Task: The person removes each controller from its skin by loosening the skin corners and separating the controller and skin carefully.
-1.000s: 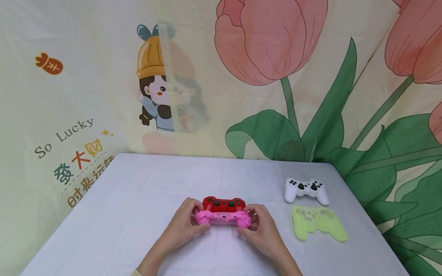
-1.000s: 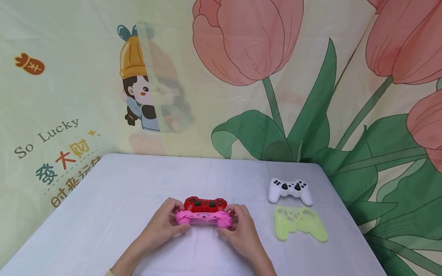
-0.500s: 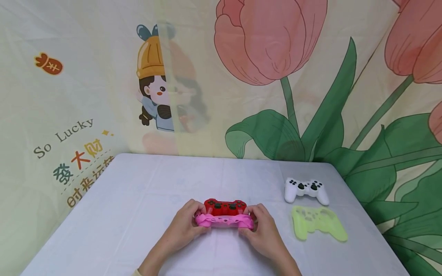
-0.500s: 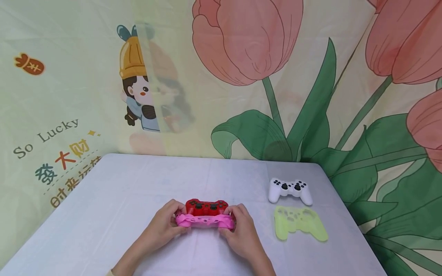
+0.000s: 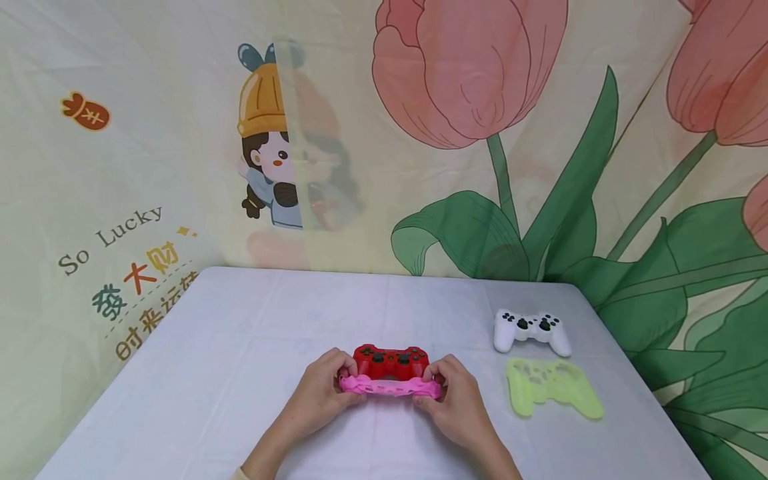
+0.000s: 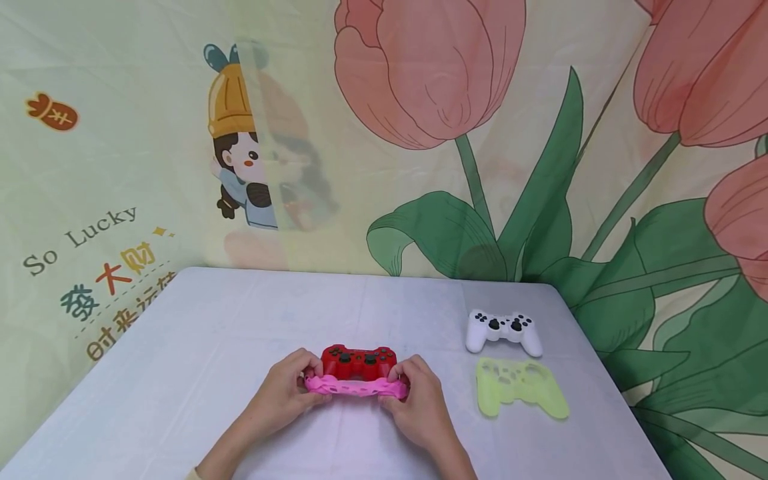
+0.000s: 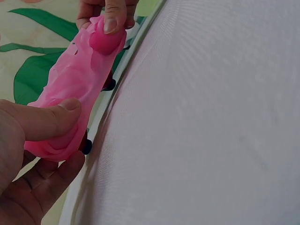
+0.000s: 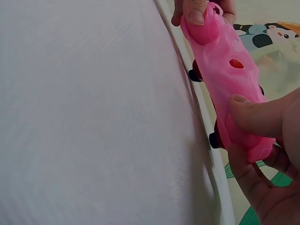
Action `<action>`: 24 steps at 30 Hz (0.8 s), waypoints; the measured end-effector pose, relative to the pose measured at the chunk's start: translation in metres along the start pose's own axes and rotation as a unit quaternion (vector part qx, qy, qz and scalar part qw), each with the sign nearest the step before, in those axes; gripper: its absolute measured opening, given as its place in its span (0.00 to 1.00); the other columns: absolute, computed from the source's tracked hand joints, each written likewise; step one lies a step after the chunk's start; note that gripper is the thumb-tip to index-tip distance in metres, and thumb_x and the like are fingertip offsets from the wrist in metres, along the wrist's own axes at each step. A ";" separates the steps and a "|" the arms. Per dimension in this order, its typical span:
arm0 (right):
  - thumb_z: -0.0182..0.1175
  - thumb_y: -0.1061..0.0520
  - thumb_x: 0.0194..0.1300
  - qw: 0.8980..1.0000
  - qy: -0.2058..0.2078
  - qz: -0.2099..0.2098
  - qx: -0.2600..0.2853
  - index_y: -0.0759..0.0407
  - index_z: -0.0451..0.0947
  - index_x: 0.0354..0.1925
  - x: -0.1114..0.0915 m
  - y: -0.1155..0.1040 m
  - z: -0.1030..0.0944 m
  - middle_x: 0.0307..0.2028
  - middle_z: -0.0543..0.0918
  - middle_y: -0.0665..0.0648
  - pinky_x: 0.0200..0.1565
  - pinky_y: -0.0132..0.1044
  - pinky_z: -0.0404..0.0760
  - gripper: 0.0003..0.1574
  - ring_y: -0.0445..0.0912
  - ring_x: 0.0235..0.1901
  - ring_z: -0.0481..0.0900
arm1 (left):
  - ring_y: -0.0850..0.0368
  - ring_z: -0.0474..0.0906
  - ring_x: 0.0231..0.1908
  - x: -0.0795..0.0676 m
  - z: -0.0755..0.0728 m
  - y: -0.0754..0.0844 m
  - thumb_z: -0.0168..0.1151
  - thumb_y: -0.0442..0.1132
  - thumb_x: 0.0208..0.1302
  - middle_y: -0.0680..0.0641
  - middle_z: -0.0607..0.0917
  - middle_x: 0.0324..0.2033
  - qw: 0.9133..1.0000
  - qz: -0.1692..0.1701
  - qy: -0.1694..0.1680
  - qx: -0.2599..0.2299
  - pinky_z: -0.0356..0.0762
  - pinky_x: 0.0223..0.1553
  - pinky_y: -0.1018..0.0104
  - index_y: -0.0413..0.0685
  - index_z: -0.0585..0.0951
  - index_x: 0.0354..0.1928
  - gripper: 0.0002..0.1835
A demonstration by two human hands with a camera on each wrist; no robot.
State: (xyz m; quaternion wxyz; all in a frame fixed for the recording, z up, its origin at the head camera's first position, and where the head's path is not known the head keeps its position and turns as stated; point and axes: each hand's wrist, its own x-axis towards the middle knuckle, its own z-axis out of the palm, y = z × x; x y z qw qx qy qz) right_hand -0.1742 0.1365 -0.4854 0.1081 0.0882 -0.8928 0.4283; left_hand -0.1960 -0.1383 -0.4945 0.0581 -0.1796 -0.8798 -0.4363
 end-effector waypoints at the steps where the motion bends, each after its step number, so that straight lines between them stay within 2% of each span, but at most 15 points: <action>1: 0.85 0.65 0.47 1.000 0.003 -0.001 -0.001 0.43 0.77 0.33 0.000 0.000 0.000 0.34 0.74 0.42 0.36 0.30 0.75 0.28 0.39 0.34 0.73 | 0.62 0.75 0.37 0.000 0.000 0.000 0.87 0.34 0.50 0.61 0.77 0.35 1.000 -0.002 0.000 0.001 0.77 0.38 0.72 0.64 0.77 0.36 0.25; 8: 0.86 0.64 0.46 1.000 0.025 -0.008 0.004 0.41 0.78 0.32 0.001 0.001 0.003 0.34 0.75 0.41 0.37 0.31 0.76 0.29 0.39 0.35 0.74 | 0.62 0.74 0.37 0.002 0.000 0.001 0.88 0.34 0.48 0.60 0.77 0.33 1.000 -0.012 0.011 -0.004 0.75 0.38 0.71 0.63 0.77 0.36 0.26; 12: 0.86 0.64 0.46 1.000 0.024 -0.001 0.015 0.43 0.79 0.37 0.001 0.004 0.003 0.37 0.76 0.44 0.40 0.31 0.81 0.29 0.41 0.38 0.77 | 0.61 0.75 0.38 0.002 -0.001 0.001 0.88 0.35 0.48 0.58 0.77 0.35 0.999 -0.034 0.012 -0.021 0.78 0.39 0.71 0.63 0.77 0.39 0.26; 18: 0.85 0.62 0.50 0.997 -0.019 0.046 0.060 0.50 0.78 0.51 0.003 0.008 -0.001 0.46 0.79 0.51 0.45 0.30 0.86 0.34 0.47 0.46 0.80 | 0.57 0.78 0.41 0.002 -0.001 -0.004 0.88 0.39 0.48 0.53 0.77 0.40 0.996 -0.069 0.000 -0.057 0.83 0.44 0.70 0.58 0.76 0.44 0.28; 24: 0.85 0.55 0.54 0.987 -0.047 0.111 0.104 0.53 0.77 0.56 0.007 0.007 -0.004 0.51 0.83 0.55 0.47 0.33 0.87 0.35 0.49 0.49 0.84 | 0.52 0.78 0.45 0.002 -0.005 -0.007 0.88 0.45 0.49 0.51 0.78 0.43 0.993 -0.080 -0.010 -0.085 0.85 0.46 0.70 0.54 0.76 0.48 0.31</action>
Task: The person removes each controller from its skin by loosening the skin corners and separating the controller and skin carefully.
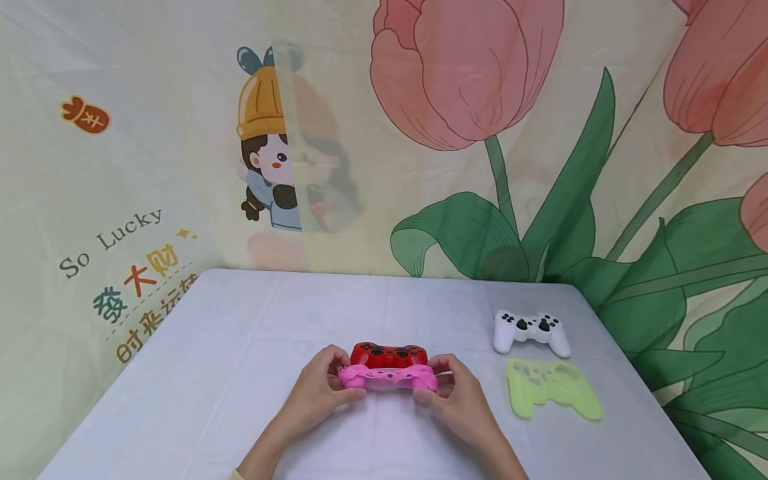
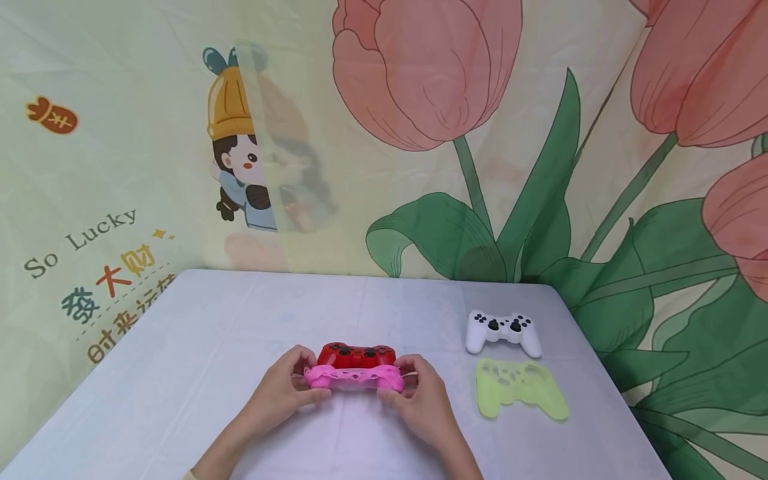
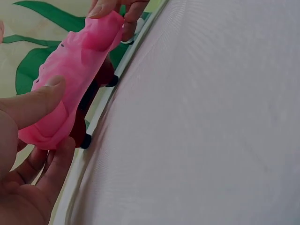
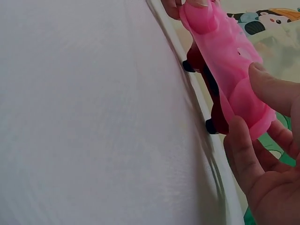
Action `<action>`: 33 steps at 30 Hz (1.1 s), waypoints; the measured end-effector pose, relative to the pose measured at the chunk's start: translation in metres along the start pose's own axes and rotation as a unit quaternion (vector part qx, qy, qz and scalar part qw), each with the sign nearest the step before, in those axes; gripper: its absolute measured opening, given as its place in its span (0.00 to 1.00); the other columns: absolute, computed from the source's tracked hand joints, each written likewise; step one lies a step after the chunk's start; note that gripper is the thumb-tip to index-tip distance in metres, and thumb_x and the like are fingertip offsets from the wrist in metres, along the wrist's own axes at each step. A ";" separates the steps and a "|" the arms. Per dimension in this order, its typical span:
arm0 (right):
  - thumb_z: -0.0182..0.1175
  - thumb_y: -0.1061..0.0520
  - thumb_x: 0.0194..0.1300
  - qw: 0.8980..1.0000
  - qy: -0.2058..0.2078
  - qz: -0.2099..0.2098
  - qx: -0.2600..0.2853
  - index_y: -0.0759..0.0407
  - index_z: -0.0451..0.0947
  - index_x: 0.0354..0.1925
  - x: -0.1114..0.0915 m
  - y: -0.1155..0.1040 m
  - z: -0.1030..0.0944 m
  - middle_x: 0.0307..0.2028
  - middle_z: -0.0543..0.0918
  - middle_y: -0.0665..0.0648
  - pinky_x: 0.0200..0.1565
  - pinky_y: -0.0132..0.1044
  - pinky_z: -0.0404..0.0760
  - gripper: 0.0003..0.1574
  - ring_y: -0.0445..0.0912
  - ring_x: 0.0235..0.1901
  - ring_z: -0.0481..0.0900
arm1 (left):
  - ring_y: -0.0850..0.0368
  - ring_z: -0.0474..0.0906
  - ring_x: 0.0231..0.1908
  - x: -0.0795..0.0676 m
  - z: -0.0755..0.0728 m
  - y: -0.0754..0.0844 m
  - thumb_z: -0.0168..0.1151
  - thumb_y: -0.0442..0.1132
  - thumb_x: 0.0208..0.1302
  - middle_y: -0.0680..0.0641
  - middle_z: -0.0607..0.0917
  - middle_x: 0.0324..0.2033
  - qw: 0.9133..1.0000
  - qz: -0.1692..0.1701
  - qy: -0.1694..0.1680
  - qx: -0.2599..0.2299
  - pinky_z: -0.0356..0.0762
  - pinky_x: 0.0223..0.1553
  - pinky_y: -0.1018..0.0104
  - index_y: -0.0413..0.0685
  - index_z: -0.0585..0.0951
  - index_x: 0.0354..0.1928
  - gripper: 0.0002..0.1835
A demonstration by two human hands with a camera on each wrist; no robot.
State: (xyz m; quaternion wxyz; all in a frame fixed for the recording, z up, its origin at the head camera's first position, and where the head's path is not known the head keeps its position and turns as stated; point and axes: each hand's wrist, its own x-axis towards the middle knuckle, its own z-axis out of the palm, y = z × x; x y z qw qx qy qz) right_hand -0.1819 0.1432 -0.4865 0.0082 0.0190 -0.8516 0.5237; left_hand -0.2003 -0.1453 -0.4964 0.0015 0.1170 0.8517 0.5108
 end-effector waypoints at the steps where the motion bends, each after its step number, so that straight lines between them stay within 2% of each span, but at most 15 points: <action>1: 0.84 0.54 0.54 1.000 -0.002 0.008 0.005 0.53 0.77 0.56 0.000 0.000 0.000 0.52 0.83 0.55 0.47 0.33 0.87 0.35 0.48 0.49 0.84 | 0.52 0.78 0.45 0.000 0.000 0.000 0.88 0.45 0.49 0.51 0.79 0.43 1.000 -0.002 -0.002 -0.005 0.85 0.47 0.70 0.54 0.76 0.49 0.31; 8: 0.82 0.57 0.57 0.999 -0.005 0.017 0.048 0.56 0.77 0.55 -0.002 0.000 -0.001 0.51 0.84 0.58 0.40 0.34 0.88 0.32 0.48 0.45 0.87 | 0.53 0.81 0.46 -0.001 -0.002 0.002 0.85 0.44 0.55 0.47 0.81 0.45 0.998 -0.017 -0.022 -0.051 0.84 0.49 0.69 0.51 0.75 0.51 0.29; 15: 0.82 0.57 0.58 0.998 -0.013 0.005 0.068 0.59 0.75 0.54 -0.002 0.003 -0.002 0.48 0.84 0.59 0.39 0.32 0.86 0.31 0.46 0.39 0.87 | 0.54 0.82 0.42 -0.003 -0.003 0.005 0.83 0.44 0.59 0.45 0.81 0.44 0.997 -0.033 -0.031 -0.068 0.84 0.45 0.71 0.48 0.73 0.51 0.27; 23: 0.82 0.55 0.57 0.999 -0.014 0.006 0.033 0.55 0.74 0.50 0.000 0.006 -0.001 0.43 0.81 0.56 0.30 0.31 0.78 0.30 0.44 0.28 0.80 | 0.56 0.82 0.35 -0.002 -0.002 0.002 0.82 0.42 0.58 0.47 0.81 0.36 0.998 -0.033 -0.023 -0.053 0.82 0.39 0.70 0.48 0.74 0.46 0.24; 30: 0.82 0.53 0.57 1.000 -0.019 0.004 -0.003 0.54 0.74 0.48 0.000 0.006 -0.001 0.25 0.75 0.53 0.24 0.31 0.66 0.29 0.41 0.21 0.68 | 0.56 0.79 0.35 -0.001 -0.002 0.001 0.82 0.42 0.58 0.49 0.80 0.33 0.999 -0.034 -0.019 -0.038 0.80 0.38 0.70 0.49 0.75 0.44 0.22; 33: 0.82 0.53 0.57 1.000 -0.017 0.000 -0.012 0.53 0.74 0.47 0.000 0.006 -0.001 0.24 0.73 0.52 0.23 0.31 0.64 0.29 0.40 0.20 0.66 | 0.56 0.78 0.35 -0.002 -0.002 0.001 0.82 0.42 0.59 0.49 0.80 0.33 0.999 -0.036 -0.020 -0.034 0.79 0.38 0.70 0.49 0.75 0.43 0.22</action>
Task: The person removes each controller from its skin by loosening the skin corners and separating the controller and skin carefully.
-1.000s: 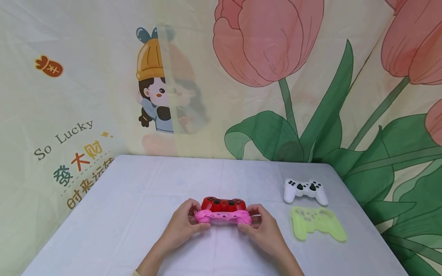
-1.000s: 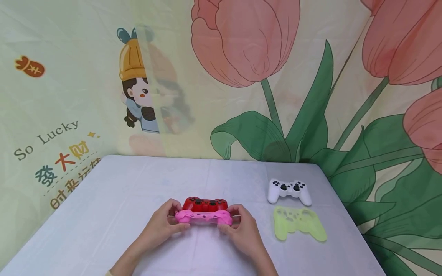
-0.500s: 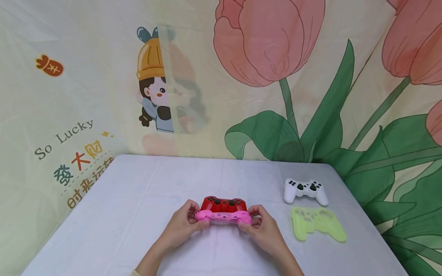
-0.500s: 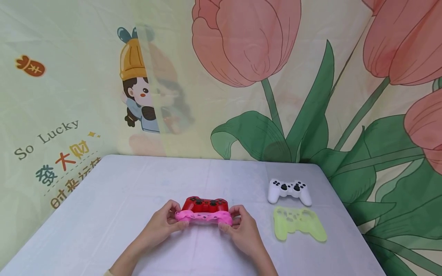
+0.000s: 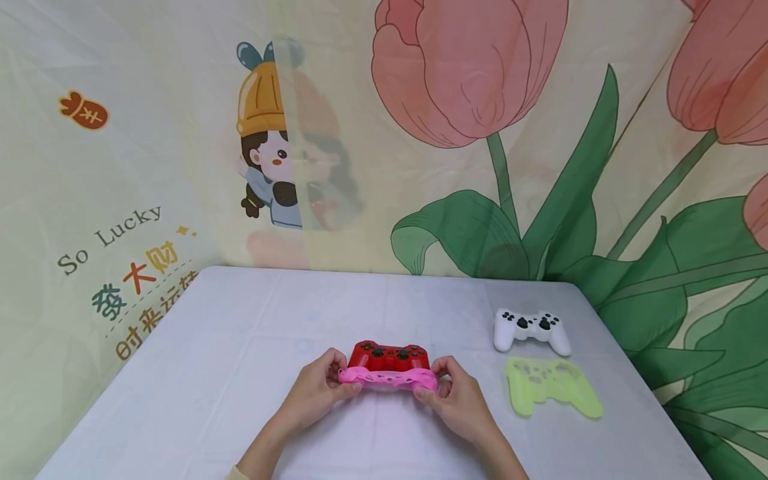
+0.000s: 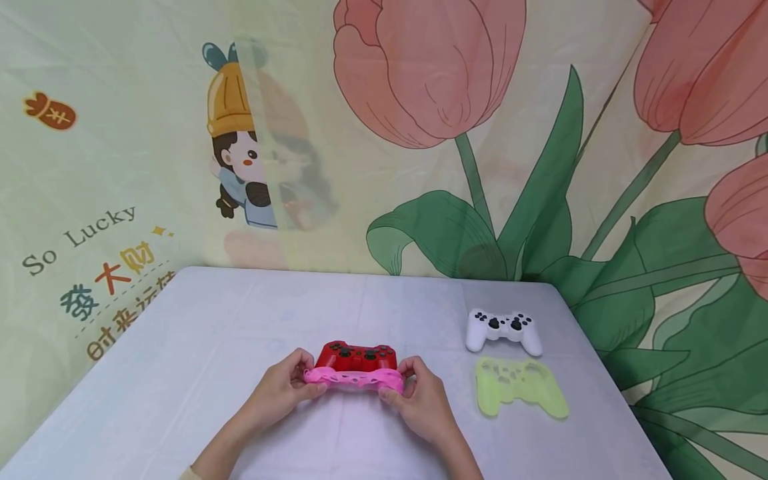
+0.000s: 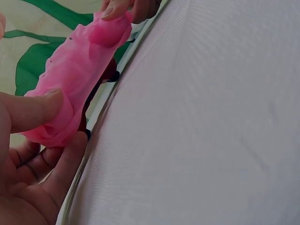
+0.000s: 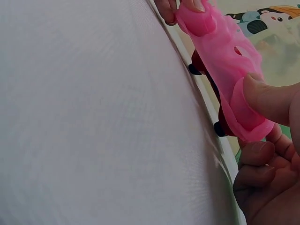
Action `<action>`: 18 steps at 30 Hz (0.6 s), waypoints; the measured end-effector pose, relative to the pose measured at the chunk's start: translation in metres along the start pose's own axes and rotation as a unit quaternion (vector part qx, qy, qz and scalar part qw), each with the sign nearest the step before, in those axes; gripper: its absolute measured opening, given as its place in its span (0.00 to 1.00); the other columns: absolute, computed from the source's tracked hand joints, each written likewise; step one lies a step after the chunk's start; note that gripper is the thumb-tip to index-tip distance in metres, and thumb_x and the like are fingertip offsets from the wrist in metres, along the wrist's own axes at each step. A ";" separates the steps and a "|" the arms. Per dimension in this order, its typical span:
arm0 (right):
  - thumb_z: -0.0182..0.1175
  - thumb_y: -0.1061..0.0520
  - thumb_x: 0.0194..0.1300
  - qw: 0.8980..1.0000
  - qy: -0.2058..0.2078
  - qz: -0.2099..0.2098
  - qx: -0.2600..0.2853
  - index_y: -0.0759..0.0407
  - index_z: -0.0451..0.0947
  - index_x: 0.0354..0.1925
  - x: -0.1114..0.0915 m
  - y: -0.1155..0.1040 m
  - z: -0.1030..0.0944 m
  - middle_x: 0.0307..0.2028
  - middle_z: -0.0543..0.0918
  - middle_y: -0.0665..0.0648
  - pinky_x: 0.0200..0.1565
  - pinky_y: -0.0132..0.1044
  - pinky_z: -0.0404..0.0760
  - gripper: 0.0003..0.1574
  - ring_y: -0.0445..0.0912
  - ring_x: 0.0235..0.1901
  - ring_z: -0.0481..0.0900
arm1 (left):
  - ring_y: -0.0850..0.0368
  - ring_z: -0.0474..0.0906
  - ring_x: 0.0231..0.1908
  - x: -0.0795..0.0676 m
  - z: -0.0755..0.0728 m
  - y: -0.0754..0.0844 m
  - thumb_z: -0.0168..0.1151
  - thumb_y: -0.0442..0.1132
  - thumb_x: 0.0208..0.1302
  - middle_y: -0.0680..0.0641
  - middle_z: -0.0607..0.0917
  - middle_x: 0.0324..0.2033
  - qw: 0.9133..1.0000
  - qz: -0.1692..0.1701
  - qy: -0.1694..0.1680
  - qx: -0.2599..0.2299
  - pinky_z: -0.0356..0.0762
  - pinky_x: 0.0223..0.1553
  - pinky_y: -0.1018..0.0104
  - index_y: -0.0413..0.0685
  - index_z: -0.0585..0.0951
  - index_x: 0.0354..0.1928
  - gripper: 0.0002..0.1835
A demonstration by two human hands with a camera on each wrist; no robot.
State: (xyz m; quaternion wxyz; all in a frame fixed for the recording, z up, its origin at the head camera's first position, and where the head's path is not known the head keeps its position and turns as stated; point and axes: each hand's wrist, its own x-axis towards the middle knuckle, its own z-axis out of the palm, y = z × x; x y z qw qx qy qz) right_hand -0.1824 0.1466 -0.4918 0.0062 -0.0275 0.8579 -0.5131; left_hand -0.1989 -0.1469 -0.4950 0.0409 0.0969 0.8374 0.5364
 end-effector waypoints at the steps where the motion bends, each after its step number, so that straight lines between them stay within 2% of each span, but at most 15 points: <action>1: 0.82 0.53 0.57 1.000 0.000 -0.002 -0.003 0.53 0.74 0.47 0.000 0.000 0.000 0.24 0.73 0.52 0.23 0.31 0.64 0.28 0.40 0.20 0.66 | 0.56 0.78 0.34 0.000 0.000 0.000 0.82 0.41 0.59 0.49 0.79 0.32 1.000 0.000 -0.001 0.000 0.78 0.37 0.70 0.49 0.75 0.43 0.22; 9: 0.82 0.53 0.58 1.000 -0.006 -0.017 -0.015 0.52 0.74 0.45 -0.001 0.003 0.001 0.21 0.71 0.51 0.22 0.29 0.62 0.27 0.38 0.19 0.65 | 0.58 0.77 0.33 -0.001 0.000 0.000 0.82 0.41 0.59 0.50 0.79 0.31 1.000 0.004 -0.005 0.003 0.76 0.35 0.71 0.49 0.74 0.42 0.21; 18: 0.81 0.54 0.58 1.000 -0.002 -0.015 -0.010 0.53 0.74 0.45 -0.001 0.003 0.001 0.21 0.70 0.51 0.23 0.30 0.62 0.26 0.39 0.20 0.65 | 0.60 0.76 0.32 -0.002 0.000 -0.002 0.80 0.42 0.61 0.52 0.78 0.29 1.000 0.012 -0.011 0.015 0.75 0.35 0.71 0.51 0.75 0.42 0.19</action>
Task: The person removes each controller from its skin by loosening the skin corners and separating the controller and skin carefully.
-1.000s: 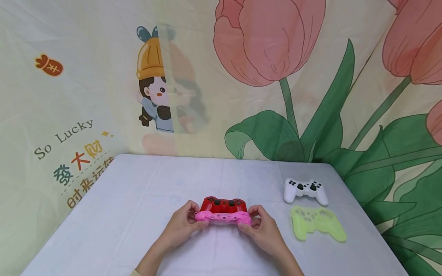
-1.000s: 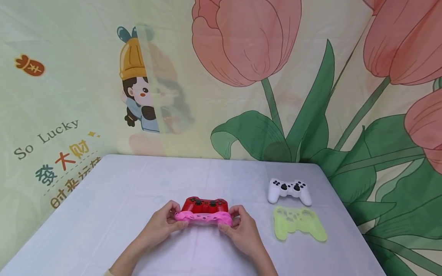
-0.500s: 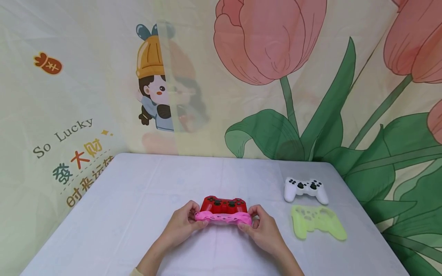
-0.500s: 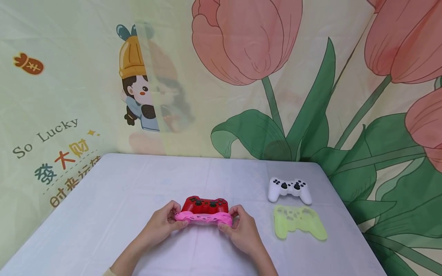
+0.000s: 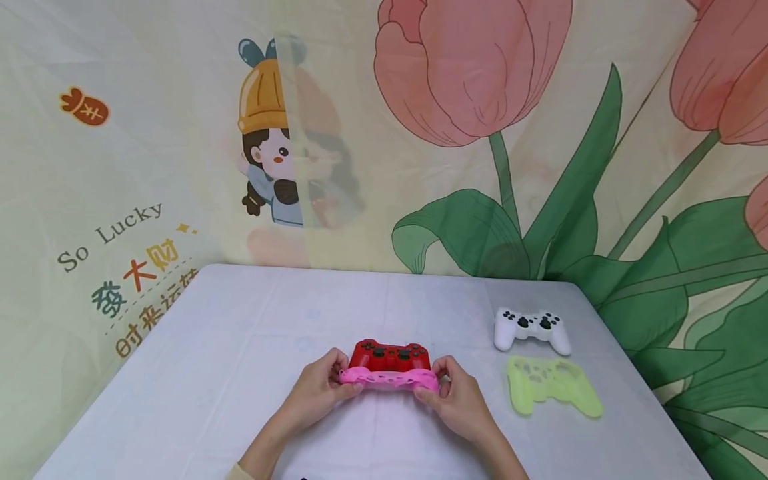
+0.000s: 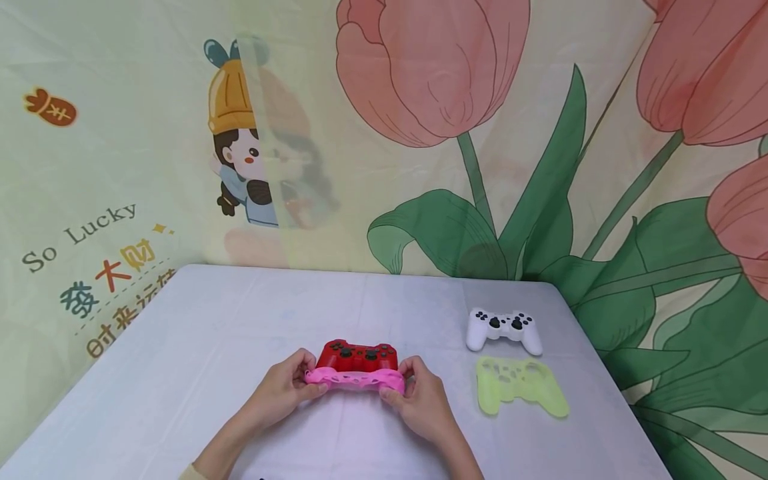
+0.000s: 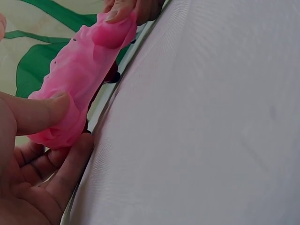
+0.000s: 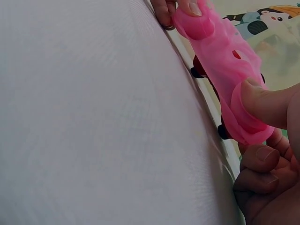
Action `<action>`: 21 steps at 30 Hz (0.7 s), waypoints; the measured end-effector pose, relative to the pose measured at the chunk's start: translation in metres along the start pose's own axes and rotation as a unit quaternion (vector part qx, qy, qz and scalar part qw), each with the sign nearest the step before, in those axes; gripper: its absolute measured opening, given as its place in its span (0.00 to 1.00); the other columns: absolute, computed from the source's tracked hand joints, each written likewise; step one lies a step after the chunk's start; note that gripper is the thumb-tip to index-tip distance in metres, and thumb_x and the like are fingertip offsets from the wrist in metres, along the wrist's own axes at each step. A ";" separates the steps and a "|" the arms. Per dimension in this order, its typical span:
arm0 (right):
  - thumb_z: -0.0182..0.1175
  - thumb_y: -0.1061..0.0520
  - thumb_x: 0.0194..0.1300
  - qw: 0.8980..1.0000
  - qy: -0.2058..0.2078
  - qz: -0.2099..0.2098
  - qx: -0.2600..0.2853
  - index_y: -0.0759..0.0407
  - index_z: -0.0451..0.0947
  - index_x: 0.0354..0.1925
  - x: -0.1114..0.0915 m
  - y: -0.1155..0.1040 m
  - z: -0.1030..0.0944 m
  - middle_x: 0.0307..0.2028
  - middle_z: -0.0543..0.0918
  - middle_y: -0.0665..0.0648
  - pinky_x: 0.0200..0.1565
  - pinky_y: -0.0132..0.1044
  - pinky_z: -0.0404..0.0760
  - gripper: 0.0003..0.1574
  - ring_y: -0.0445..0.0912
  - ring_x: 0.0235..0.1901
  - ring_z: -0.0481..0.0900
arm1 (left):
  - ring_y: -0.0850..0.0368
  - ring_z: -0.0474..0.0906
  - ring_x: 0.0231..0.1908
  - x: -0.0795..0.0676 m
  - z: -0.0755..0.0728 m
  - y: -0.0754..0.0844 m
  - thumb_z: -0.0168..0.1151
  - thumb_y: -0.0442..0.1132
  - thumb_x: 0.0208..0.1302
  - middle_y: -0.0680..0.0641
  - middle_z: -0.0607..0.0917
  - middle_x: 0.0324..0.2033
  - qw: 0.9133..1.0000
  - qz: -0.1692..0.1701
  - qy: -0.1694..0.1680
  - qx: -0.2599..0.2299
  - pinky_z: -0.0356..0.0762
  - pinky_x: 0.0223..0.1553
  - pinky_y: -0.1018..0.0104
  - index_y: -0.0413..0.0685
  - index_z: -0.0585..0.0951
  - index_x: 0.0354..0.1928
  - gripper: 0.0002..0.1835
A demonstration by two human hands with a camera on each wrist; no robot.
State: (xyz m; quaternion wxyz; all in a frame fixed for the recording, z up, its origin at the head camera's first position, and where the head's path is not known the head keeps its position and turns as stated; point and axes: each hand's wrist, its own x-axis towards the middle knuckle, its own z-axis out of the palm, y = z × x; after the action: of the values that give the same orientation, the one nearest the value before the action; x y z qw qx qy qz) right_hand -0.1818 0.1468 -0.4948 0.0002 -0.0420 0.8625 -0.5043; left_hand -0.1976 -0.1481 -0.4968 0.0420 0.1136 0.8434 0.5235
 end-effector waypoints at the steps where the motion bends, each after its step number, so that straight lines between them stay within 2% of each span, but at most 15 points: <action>1: 0.81 0.54 0.58 1.000 0.002 0.000 0.002 0.53 0.74 0.45 0.000 0.000 0.000 0.21 0.70 0.51 0.23 0.30 0.62 0.26 0.39 0.20 0.64 | 0.60 0.76 0.32 0.000 0.000 0.000 0.80 0.42 0.62 0.52 0.78 0.29 1.000 0.000 0.000 0.003 0.75 0.35 0.71 0.52 0.75 0.42 0.19; 21: 0.82 0.55 0.57 1.000 0.028 -0.002 0.001 0.54 0.74 0.43 0.000 -0.002 0.003 0.23 0.72 0.51 0.23 0.30 0.61 0.26 0.38 0.21 0.64 | 0.58 0.78 0.32 0.002 0.000 -0.004 0.79 0.44 0.63 0.53 0.80 0.29 1.000 -0.005 -0.007 0.013 0.76 0.36 0.69 0.52 0.75 0.42 0.19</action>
State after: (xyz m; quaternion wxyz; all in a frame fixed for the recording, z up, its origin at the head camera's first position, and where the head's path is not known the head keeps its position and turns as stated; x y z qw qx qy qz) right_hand -0.1815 0.1432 -0.4948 -0.0249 -0.0292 0.8616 -0.5062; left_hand -0.1998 -0.1492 -0.5003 0.0492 0.1142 0.8502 0.5117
